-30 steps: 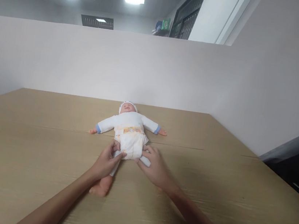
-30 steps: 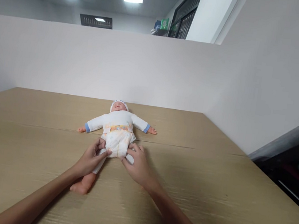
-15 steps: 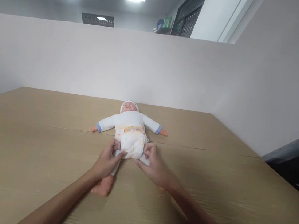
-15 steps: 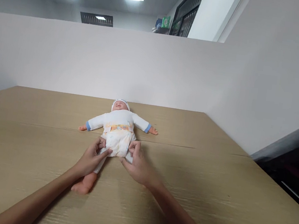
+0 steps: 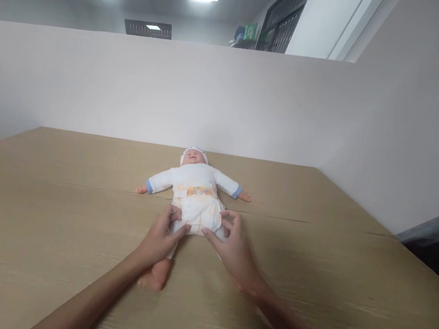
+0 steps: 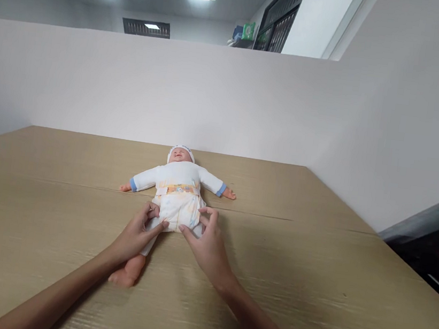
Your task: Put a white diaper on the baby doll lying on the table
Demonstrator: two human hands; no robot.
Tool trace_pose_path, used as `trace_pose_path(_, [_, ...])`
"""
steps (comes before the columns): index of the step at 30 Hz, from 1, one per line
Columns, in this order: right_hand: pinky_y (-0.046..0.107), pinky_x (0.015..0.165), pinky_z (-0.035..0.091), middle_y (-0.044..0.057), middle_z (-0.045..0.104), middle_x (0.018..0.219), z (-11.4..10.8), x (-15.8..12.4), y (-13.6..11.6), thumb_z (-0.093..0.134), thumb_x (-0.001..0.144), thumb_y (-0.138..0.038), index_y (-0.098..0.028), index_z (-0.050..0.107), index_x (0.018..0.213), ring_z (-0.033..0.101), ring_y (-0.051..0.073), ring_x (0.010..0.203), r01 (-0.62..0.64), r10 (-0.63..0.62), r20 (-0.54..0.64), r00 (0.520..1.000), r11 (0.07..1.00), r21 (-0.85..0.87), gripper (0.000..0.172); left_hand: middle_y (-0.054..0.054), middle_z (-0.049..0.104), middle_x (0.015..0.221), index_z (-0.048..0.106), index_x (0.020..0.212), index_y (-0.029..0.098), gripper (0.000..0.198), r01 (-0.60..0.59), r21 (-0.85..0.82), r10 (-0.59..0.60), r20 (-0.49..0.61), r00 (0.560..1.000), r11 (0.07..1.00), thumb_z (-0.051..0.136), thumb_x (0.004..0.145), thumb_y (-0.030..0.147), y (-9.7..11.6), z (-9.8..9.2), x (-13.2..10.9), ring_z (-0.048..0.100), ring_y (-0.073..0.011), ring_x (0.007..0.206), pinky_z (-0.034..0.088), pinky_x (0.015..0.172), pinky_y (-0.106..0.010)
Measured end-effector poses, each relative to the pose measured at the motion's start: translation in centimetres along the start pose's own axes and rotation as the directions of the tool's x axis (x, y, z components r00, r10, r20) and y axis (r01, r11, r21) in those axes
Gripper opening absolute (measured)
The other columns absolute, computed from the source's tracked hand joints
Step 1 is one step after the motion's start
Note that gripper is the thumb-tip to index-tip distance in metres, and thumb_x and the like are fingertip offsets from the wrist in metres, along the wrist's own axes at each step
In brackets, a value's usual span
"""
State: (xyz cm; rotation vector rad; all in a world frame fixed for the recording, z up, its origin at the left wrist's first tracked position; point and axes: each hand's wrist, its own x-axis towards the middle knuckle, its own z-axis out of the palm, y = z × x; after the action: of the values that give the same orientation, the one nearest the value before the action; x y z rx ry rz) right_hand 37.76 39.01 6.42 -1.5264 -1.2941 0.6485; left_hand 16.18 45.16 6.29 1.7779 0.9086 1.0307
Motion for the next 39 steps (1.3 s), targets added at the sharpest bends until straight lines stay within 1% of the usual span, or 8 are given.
trace_pose_path(5, [0.038,0.071,0.053,0.007,0.083,0.095,-0.2,-0.4,-0.3,0.085,0.077,-0.056,-0.027,0.049,0.107,0.077,0.031,0.082,-0.044,0.029,-0.109,0.994,0.99,-0.136,0.055,0.0,0.059,0.097,0.052,0.099,0.023,0.031,0.044,-0.033,-0.045,-0.033,0.998,0.998,0.07,0.1,0.048,0.0,0.2,-0.2,0.057,-0.0193,0.092,0.047,0.085,-0.03])
trace_pose_path(8, [0.041,0.077,0.054,0.008,0.084,0.095,-0.6,-0.5,-0.9,0.084,0.079,-0.057,-0.027,0.061,0.1,0.079,0.033,0.088,-0.079,0.065,-0.083,0.994,0.982,-0.172,0.044,-0.003,0.067,0.103,0.056,0.108,0.022,0.035,0.089,-0.038,-0.092,-0.075,0.993,0.995,0.075,0.098,0.049,0.0,0.7,-0.6,0.065,-0.0214,0.097,0.05,0.09,-0.033])
trace_pose_path(17, [0.042,0.08,0.061,0.01,0.087,0.1,-0.9,-1.1,-0.3,0.085,0.08,-0.06,-0.024,0.07,0.106,0.083,0.032,0.092,-0.219,0.218,-0.034,0.975,0.976,-0.021,0.047,-0.006,0.078,0.1,0.054,0.131,0.021,0.064,0.256,-0.075,-0.266,-0.186,0.946,0.964,0.082,0.089,0.06,0.1,1.6,-1.5,0.075,-0.027,0.096,0.055,0.088,-0.038])
trace_pose_path(22, [0.041,0.077,0.062,0.01,0.087,0.098,-1.4,-1.3,-0.6,0.084,0.081,-0.064,-0.023,0.076,0.098,0.082,0.033,0.093,-0.246,0.244,0.047,0.969,0.969,0.032,0.046,-0.012,0.08,0.107,0.055,0.132,0.018,0.074,0.365,-0.203,-0.39,-0.1,0.915,0.909,0.087,0.083,0.064,-0.1,1.0,-1.4,0.077,-0.0303,0.101,0.057,0.085,-0.039])
trace_pose_path(25, [0.042,0.084,0.061,0.007,0.086,0.101,-1.5,-1.5,-1.1,0.081,0.086,-0.058,-0.025,0.082,0.099,0.08,0.033,0.098,-0.149,0.147,0.144,0.979,0.989,0.002,0.036,-0.016,0.08,0.113,0.059,0.127,0.016,0.074,0.421,-0.288,-0.445,-0.019,0.896,0.86,0.091,0.079,0.062,-0.3,0.4,-1.4,0.078,-0.0315,0.104,0.058,0.088,-0.04])
trace_pose_path(28, [0.048,0.095,0.057,0.005,0.084,0.106,-1.3,-1.7,-1.2,0.08,0.09,-0.051,-0.029,0.086,0.101,0.072,0.035,0.107,0.034,0.0,0.177,0.984,0.981,-0.192,0.025,-0.015,0.081,0.115,0.062,0.123,0.016,0.072,0.425,-0.322,-0.438,0.035,0.898,0.846,0.092,0.076,0.062,-0.4,0.2,-1.3,0.078,-0.0309,0.105,0.058,0.092,-0.041])
trace_pose_path(31, [0.051,0.096,0.054,0.006,0.082,0.105,-0.8,-1.7,-0.8,0.078,0.091,-0.049,-0.031,0.086,0.105,0.067,0.036,0.107,0.098,-0.059,0.147,0.987,0.955,-0.279,0.024,-0.013,0.081,0.107,0.065,0.118,0.016,0.068,0.383,-0.279,-0.395,0.016,0.919,0.881,0.093,0.075,0.061,-0.3,0.2,-1.3,0.078,-0.0308,0.103,0.058,0.091,-0.04])
trace_pose_path(39, [0.044,0.094,0.062,0.006,0.083,0.105,-0.1,-1.4,-0.9,0.062,0.102,-0.059,-0.027,0.082,0.113,0.075,0.031,0.106,0.025,-0.02,0.078,0.997,0.998,-0.054,0.04,-0.009,0.08,0.102,0.069,0.112,0.02,0.047,0.27,-0.139,-0.276,-0.023,0.961,0.953,0.082,0.09,0.058,0.0,0.0,-1.7,0.075,-0.0277,0.1,0.055,0.086,-0.036])
